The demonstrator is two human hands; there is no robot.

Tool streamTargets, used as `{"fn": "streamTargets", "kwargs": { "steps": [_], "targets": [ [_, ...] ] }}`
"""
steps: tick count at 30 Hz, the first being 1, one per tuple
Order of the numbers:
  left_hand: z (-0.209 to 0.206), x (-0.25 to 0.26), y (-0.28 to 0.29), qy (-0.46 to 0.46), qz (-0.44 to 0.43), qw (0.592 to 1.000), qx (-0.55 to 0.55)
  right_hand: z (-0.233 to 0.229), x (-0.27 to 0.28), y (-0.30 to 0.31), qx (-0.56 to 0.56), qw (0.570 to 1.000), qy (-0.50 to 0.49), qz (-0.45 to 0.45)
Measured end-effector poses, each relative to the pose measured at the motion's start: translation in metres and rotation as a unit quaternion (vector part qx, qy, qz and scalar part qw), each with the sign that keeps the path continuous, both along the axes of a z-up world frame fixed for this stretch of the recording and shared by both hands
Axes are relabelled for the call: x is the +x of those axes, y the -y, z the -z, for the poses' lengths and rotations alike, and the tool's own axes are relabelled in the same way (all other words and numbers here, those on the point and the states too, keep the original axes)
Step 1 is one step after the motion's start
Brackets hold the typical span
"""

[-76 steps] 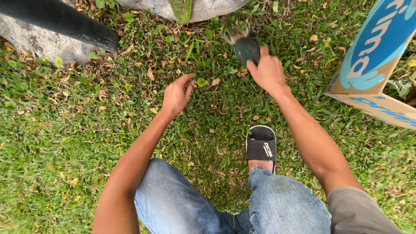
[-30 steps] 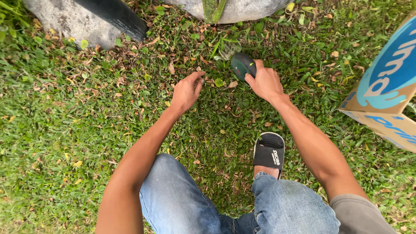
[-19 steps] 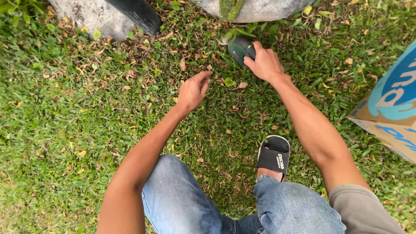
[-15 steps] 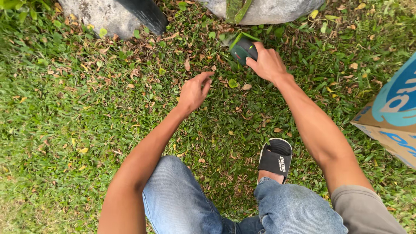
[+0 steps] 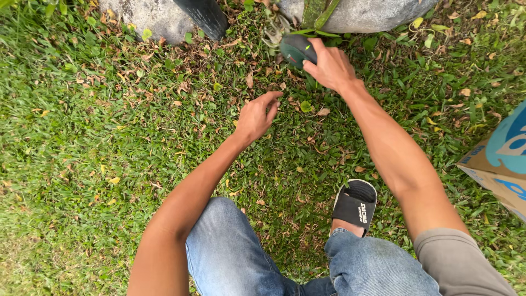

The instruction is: The person weeds a lawn by hand and using a hand rake, picking up the pulled weeds and placing them into a cardboard box.

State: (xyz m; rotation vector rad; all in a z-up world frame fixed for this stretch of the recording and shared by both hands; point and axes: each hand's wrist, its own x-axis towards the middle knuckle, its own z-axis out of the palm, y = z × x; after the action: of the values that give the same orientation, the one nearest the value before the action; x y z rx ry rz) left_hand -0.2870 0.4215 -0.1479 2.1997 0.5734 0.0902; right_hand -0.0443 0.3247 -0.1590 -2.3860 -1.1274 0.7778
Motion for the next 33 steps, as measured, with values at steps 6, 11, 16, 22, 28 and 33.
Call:
{"fn": "streamTargets", "kwargs": {
  "steps": [6, 11, 16, 22, 28, 33],
  "targets": [
    [0.000, -0.001, -0.007, -0.008, -0.027, 1.000, -0.009, -0.011, -0.016, 0.019, -0.020, 0.999, -0.032, -0.014],
    [0.015, 0.007, -0.010, 0.024, -0.043, 0.998, 0.048, -0.027, -0.019, 0.100, -0.017, 0.999, -0.037, 0.023],
    [0.036, 0.061, 0.001, 0.070, -0.018, 0.991, 0.113, -0.019, -0.031, 0.175, 0.020, 0.988, -0.013, 0.154],
    [0.084, 0.154, 0.031, 0.128, 0.111, 0.950, 0.262, 0.008, -0.049, 0.218, 0.055, 0.960, 0.027, 0.272],
    [0.124, 0.215, 0.030, 0.010, 0.261, 0.867, 0.425, 0.013, -0.054, 0.225, 0.046, 0.948, -0.046, 0.311],
    [0.119, 0.214, 0.016, -0.208, 0.258, 0.804, 0.493, 0.008, -0.046, 0.223, 0.037, 0.952, -0.045, 0.300]
  ]
}}
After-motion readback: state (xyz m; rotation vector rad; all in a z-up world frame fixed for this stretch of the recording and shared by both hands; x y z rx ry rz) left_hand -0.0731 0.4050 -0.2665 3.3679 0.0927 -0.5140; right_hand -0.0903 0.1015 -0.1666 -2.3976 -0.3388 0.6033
